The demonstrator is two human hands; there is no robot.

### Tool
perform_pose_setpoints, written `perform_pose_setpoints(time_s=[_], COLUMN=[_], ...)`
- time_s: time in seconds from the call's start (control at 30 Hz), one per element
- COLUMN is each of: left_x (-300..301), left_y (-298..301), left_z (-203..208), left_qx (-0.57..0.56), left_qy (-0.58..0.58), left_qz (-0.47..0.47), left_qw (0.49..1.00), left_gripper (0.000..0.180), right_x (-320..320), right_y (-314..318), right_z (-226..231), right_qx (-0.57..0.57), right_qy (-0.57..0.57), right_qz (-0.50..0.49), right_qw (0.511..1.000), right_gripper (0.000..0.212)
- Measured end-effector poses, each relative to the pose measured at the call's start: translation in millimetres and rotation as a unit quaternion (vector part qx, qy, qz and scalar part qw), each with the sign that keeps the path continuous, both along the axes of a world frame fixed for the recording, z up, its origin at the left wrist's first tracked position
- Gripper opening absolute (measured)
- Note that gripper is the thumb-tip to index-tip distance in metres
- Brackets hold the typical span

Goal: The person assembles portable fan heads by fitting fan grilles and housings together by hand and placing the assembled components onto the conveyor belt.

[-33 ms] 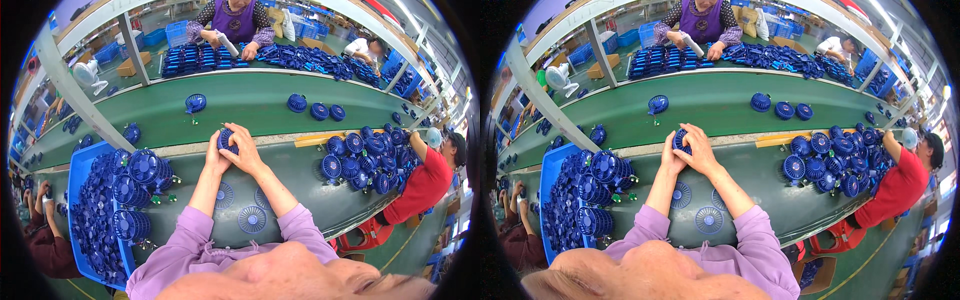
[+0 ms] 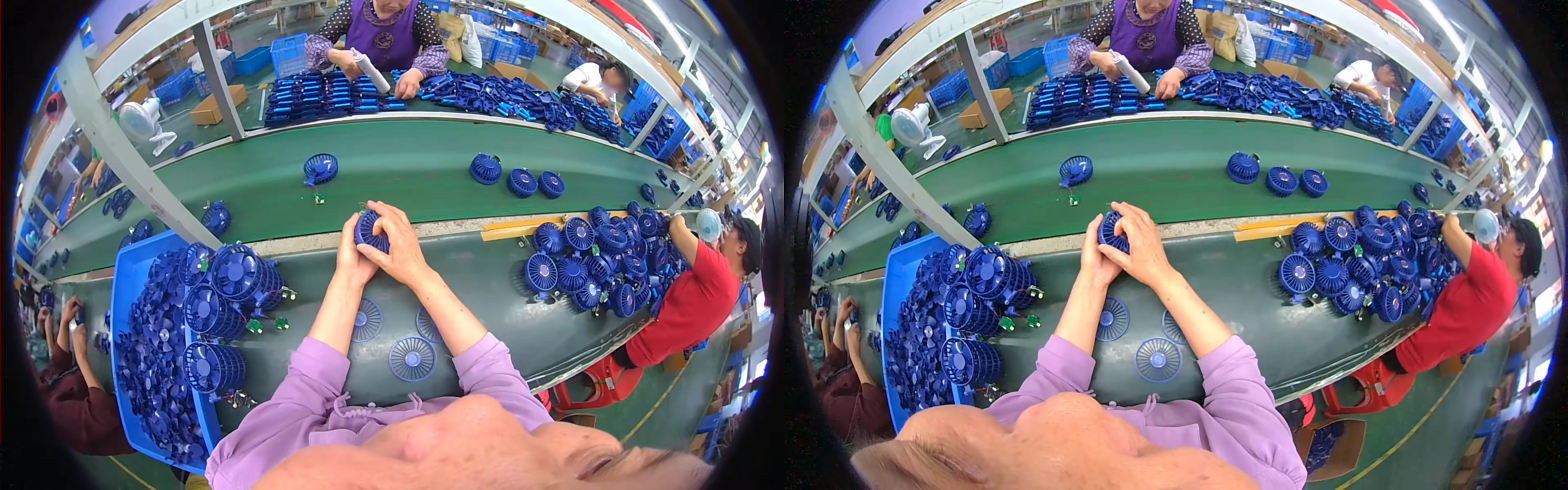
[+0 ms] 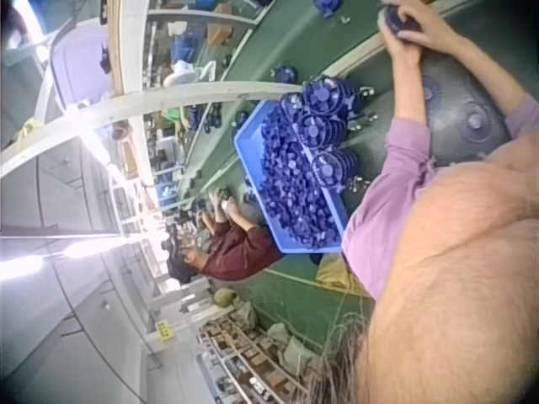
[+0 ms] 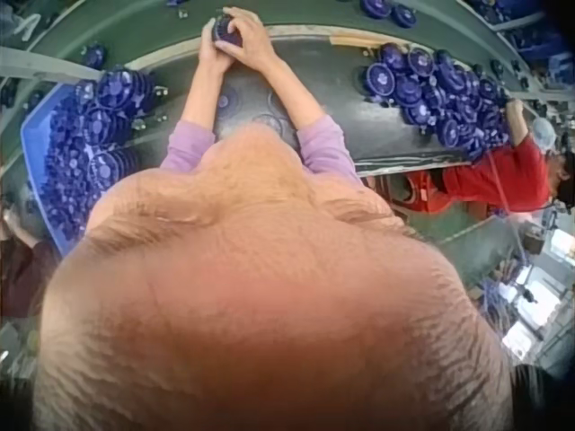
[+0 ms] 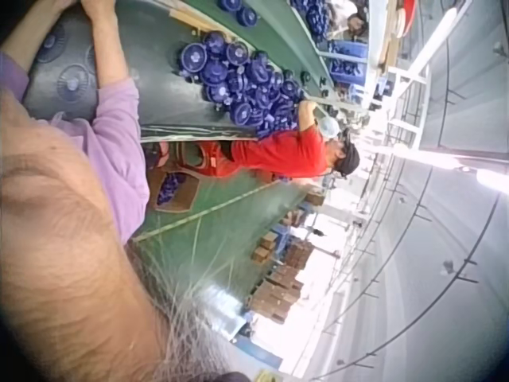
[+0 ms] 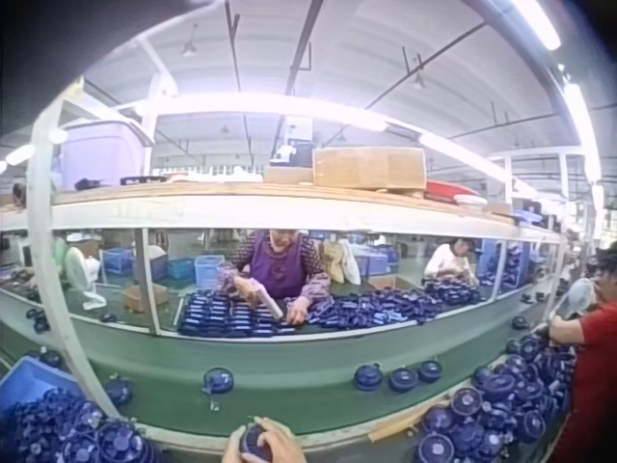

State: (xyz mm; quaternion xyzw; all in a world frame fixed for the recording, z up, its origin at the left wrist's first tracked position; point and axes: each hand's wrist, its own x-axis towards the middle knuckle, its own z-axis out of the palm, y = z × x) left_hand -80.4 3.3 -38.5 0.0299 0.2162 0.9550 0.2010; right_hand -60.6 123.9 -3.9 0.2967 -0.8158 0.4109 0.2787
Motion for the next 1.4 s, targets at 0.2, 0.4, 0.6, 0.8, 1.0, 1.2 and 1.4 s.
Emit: perform_pose_setpoints(time_s=[0.2, 0.4, 0.6, 0.8, 1.0, 1.2, 1.4], left_x=[13, 25, 27, 7, -61, -141, -182], left_y=[22, 18, 16, 26, 32, 36, -12], left_z=[12, 14, 29, 20, 15, 17, 12], left_qx=[-0.201, -0.371, -0.204, -0.37, -0.606, -0.735, -0.882], left_qy=[0.119, 0.254, 0.094, 0.26, 0.247, 0.339, 0.352], left_qz=[0.263, 0.367, 0.281, 0.383, 0.244, 0.283, 0.111], left_qw=[0.936, 0.814, 0.933, 0.806, 0.716, 0.514, 0.295], left_gripper=[0.034, 0.038, 0.043, 0.041, 0.043, 0.054, 0.043], right_x=[6, 8, 9, -5, -66, -3, 109], right_y=[-13, -18, -19, -21, 58, 128, 107], right_z=[-2, -9, -14, -18, -10, -27, 2], right_qx=[-0.165, -0.255, -0.166, -0.295, -0.071, 0.139, 0.236], right_qy=[-0.109, -0.186, -0.125, -0.195, -0.122, -0.059, -0.282], right_qz=[-0.069, 0.02, 0.04, 0.087, -0.128, -0.182, 0.085], right_qw=[0.978, 0.949, 0.977, 0.931, 0.982, 0.972, 0.926], right_gripper=[0.047, 0.052, 0.071, 0.059, 0.063, 0.062, 0.078])
